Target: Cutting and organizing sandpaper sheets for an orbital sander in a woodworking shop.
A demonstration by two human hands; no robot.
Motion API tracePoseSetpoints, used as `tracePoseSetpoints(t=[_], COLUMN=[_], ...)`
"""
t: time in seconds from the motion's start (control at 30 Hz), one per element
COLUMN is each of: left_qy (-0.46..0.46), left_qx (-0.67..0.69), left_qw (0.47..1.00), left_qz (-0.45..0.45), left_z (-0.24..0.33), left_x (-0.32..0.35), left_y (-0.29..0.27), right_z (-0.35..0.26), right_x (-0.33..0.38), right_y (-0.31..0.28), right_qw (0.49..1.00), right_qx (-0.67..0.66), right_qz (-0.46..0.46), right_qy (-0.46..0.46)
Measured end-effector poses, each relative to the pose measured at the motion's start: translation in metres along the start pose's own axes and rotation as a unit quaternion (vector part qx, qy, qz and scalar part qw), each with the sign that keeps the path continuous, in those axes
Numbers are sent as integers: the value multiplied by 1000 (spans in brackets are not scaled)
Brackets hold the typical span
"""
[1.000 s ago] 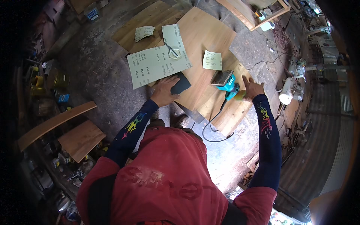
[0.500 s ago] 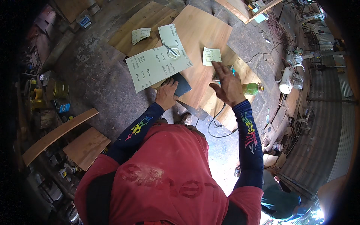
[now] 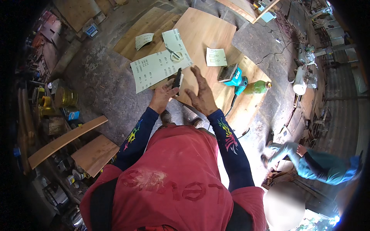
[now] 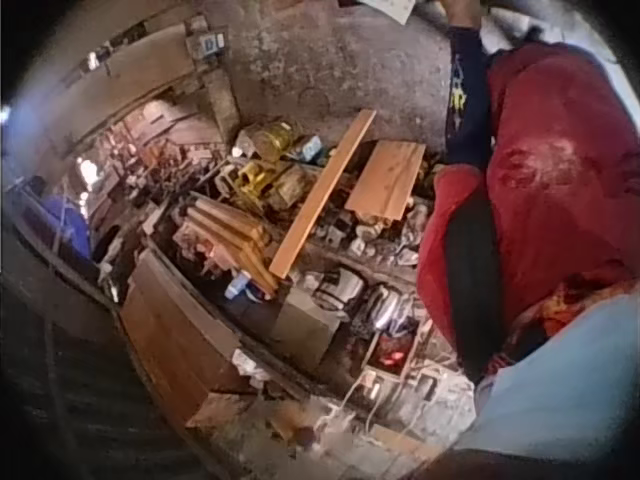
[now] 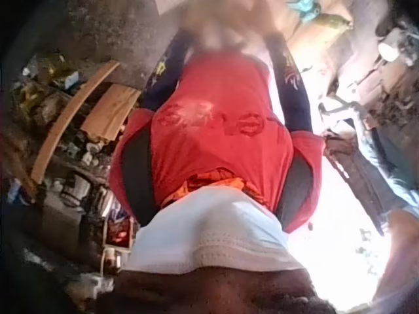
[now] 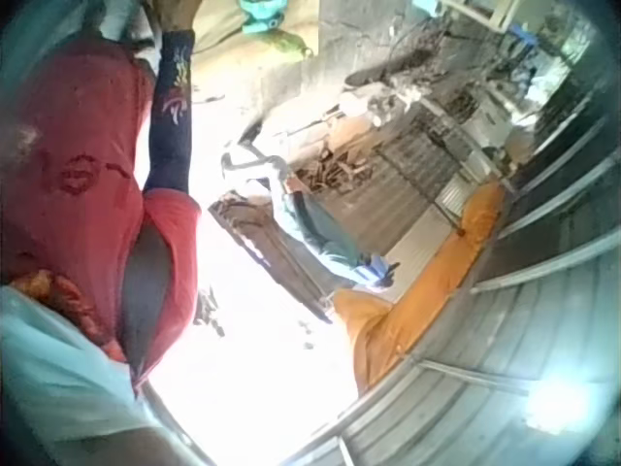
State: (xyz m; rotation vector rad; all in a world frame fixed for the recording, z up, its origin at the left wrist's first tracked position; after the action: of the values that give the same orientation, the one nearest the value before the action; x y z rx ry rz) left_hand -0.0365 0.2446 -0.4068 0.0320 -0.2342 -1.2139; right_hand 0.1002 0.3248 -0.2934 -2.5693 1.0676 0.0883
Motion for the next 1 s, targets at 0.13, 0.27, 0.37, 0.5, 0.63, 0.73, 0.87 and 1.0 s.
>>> tracePoseSetpoints(t=[0.13,0.27,0.37,0.5,0.63,0.73,0.87,1.0], left_qy=[-108,-92,-95,-98,-83,-104,-104,-107], left_qx=[308,349,391,447,440,401,334,378], left_qw=[935,923,909,878,883,903,929,905], left_qz=[-135,-137,-110,-138,-141,-111,-121,-165], left_z=[22,47,54,50,67,64,76,82], left_x=[15,24,28,36,35,29,26,29], left_y=[30,39,35,38,42,35,37,52], right_z=[0,10,14,3,-14,-16,-22,-20], right_x=[-2,-1,0,-2,-5,-3,-3,-7], right_y=[22,19,17,10,4,8,3,-1], right_qw=[998,997,988,951,961,967,953,951], right_qx=[-10,26,-125,-297,-270,-250,-302,-305], right_qz=[-62,-79,-91,-52,-44,-42,-12,-42], right_qy=[30,-2,17,65,42,6,-3,21])
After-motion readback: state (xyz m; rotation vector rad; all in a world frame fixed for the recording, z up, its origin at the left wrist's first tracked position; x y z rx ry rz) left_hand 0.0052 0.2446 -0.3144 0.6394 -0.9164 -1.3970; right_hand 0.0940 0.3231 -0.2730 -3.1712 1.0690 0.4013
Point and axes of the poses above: each hand's wrist, its own x-axis away from the middle knuckle, its own y-axis out of the palm, z = x × y, the point moved 9 cm from there along -x, towards the middle knuckle, and after that the axes turned 11 degrees about -x, right-handed, at the moved point
